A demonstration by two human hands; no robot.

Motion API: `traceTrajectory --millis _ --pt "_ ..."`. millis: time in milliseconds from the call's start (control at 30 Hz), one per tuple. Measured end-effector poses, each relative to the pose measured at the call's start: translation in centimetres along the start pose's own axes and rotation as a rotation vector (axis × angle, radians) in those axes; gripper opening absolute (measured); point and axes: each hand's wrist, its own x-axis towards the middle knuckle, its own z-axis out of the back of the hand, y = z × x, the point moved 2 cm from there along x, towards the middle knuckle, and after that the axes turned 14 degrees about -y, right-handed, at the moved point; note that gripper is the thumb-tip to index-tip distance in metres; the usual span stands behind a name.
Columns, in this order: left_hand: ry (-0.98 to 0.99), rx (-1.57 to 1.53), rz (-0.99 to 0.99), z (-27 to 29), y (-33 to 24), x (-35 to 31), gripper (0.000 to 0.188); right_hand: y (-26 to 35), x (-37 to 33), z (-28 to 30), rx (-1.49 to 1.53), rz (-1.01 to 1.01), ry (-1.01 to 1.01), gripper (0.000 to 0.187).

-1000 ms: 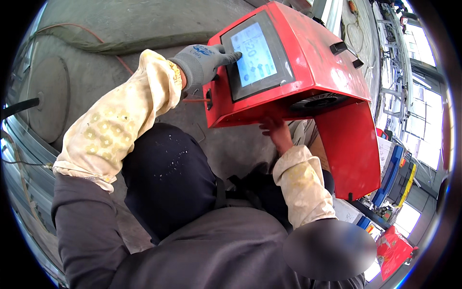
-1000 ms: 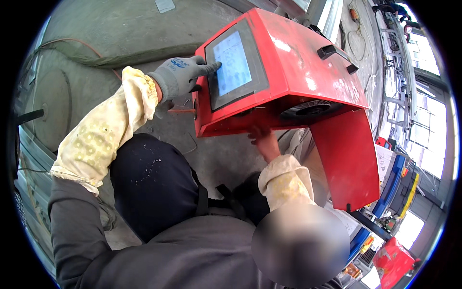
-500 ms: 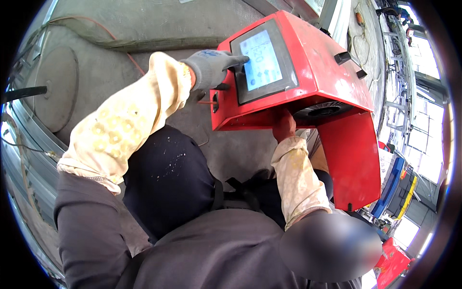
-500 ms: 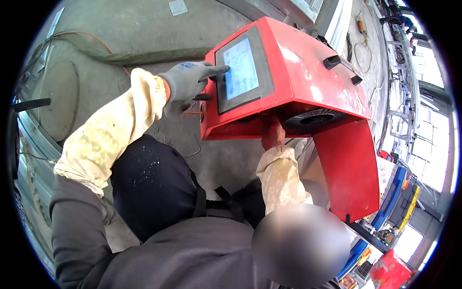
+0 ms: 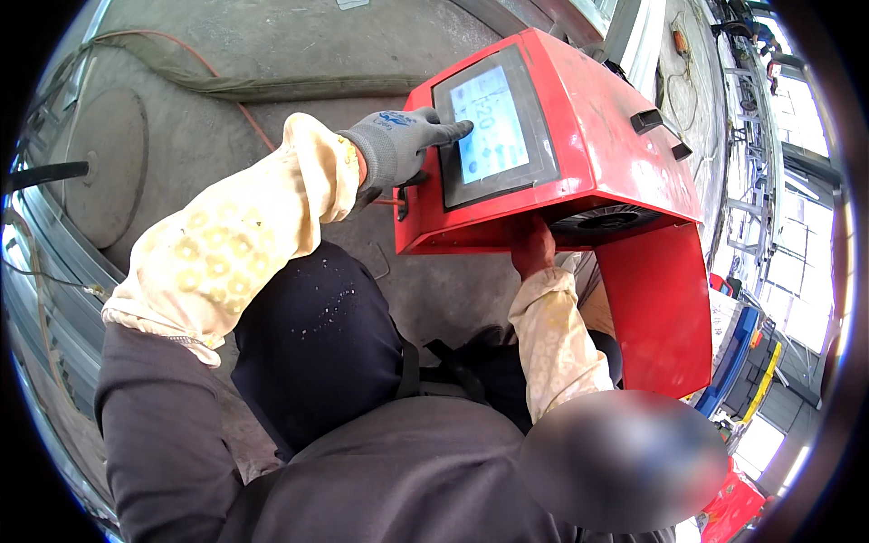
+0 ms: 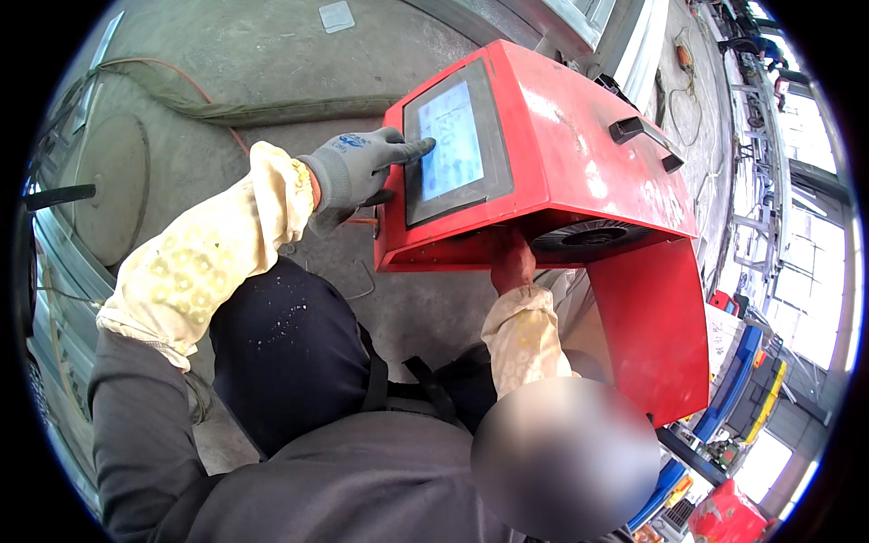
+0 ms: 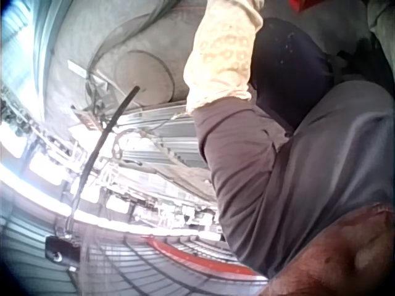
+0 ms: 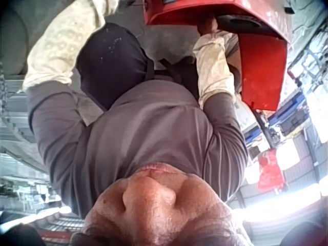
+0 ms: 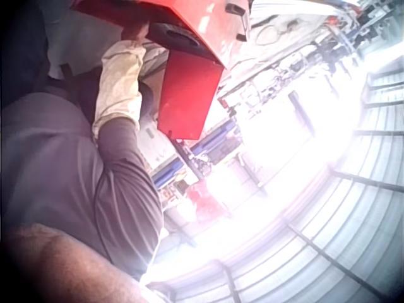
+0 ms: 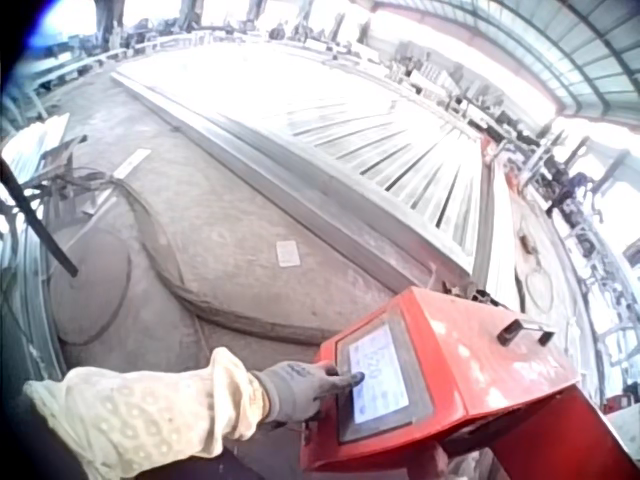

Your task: The person kneels in front of a red machine, opens its side panel, and uses a screwdriver to adjust internal components. They interact with a touchscreen display, then continue tightening screws and repositioning parts inside the machine.

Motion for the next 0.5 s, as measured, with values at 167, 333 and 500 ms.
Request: traceTrajectory --millis 167,333,500 --pt "0.002 -0.028 -0.012 0.1 0.1 0.4 0.074 -5.4 0.0 -1.9 0.418 -0.168 -0.124 0.037" --pt "-0.023 -0.019 -0.043 -0.4 0.5 0.5 0.073 -6.6 0.0 -2.1 0.198 -0.070 -0.099 0.034" --pt "-0.026 -0.028 -0.030 -0.3 0.5 0.2 0.074 -4.7 0.2 -2.1 0.275 -0.174 -0.089 0.036"
